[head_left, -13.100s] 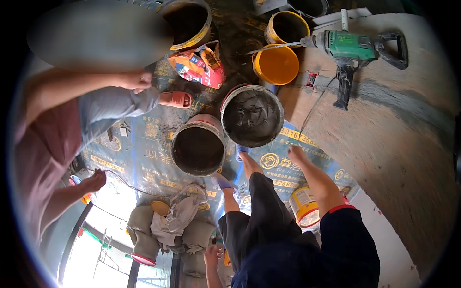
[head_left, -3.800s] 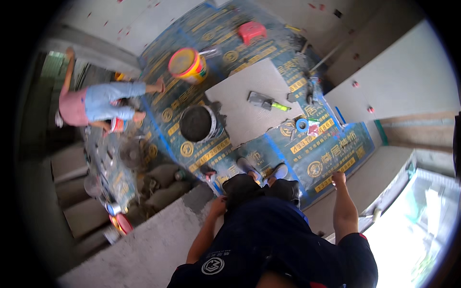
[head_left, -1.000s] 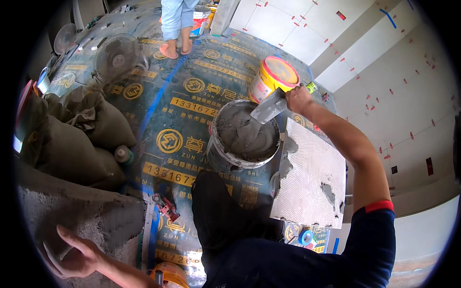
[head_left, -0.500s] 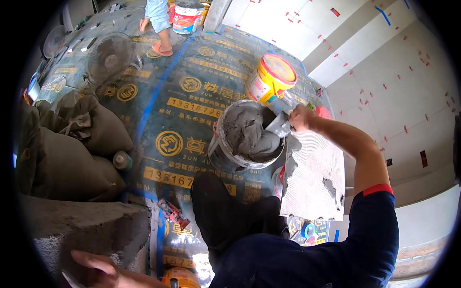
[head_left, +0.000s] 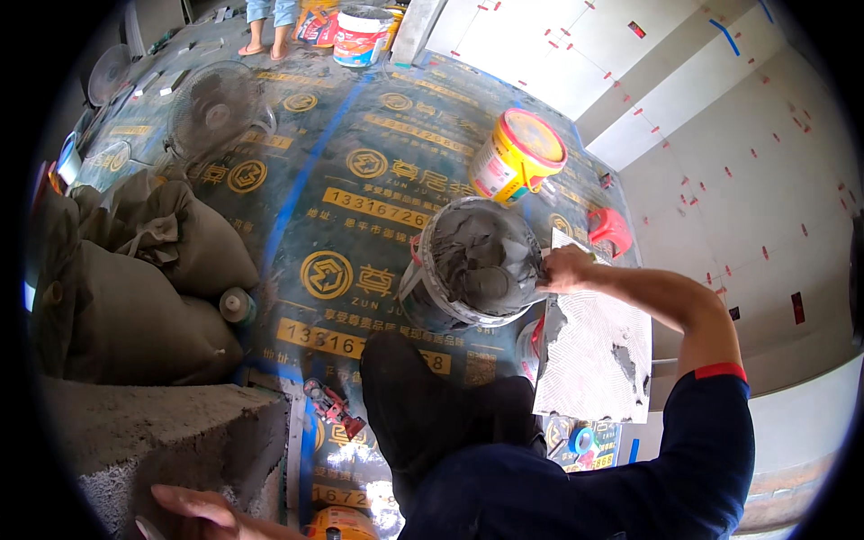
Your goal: The person applies mortar to the back of a large tile using a trowel, then lifts the tile and presses it into a corner of the wall.
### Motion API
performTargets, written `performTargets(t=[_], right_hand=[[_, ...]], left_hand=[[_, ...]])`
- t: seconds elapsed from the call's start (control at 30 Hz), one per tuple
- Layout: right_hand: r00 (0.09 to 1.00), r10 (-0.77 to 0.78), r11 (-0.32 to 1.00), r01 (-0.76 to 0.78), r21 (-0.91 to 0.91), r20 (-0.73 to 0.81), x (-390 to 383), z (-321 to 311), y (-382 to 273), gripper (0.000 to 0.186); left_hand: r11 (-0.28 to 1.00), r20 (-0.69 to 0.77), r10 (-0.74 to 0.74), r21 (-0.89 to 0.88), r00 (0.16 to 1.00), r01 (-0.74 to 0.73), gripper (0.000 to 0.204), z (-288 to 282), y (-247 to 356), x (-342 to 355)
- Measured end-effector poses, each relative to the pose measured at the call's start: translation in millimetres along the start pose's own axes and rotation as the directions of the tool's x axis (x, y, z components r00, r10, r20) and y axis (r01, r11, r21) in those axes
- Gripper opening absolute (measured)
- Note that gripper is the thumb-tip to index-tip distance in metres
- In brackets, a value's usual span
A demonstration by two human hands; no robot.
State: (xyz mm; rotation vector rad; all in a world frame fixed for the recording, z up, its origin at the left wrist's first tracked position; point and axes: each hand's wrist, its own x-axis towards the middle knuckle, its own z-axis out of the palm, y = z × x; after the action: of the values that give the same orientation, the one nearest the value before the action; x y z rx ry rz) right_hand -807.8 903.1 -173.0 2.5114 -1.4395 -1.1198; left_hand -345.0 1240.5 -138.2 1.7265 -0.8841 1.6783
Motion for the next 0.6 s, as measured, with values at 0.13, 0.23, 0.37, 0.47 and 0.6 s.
performTargets(t=[0.13, 0.23, 0.37, 0.47, 0.6], right_hand=[[0.994, 0.095, 0.972, -0.103, 0.213, 0.045, 1.6, 3.9, -17.6, 0.052], [0.964, 0.203, 0.849, -0.261, 0.459, 0.172, 4.5, 24.2, -22.2, 0.051], [0.938, 0.128, 0.348, -0.346, 0.871, 0.321, 4.7, 59.7, -28.1, 0.026], [0.937, 0.089, 0.134, -0.348, 0.928, 0.339, 3.5, 69.3, -38.5, 0.029], [0.967, 0.133, 0.053, -0.227, 0.972, 0.219, 0.7, 90.4, -50.5, 0.031]], left_hand=[[1.0, 0.014, -0.003, 0.01, 1.0, 0.003, 0.026, -1.4, 0.8, -0.6], [0.99, -0.055, 0.099, 0.107, 0.994, -0.092, 0.025, 1.2, 1.0, 4.6], [0.966, -0.079, 0.16, 0.217, 0.984, -0.14, 0.024, -4.7, 0.8, 13.3], [0.962, -0.03, 0.123, 0.247, 0.992, -0.111, 0.025, -8.8, -3.2, 7.9], [0.953, -0.028, 0.123, 0.283, 0.992, -0.111, 0.022, -9.1, -8.6, 5.4]])
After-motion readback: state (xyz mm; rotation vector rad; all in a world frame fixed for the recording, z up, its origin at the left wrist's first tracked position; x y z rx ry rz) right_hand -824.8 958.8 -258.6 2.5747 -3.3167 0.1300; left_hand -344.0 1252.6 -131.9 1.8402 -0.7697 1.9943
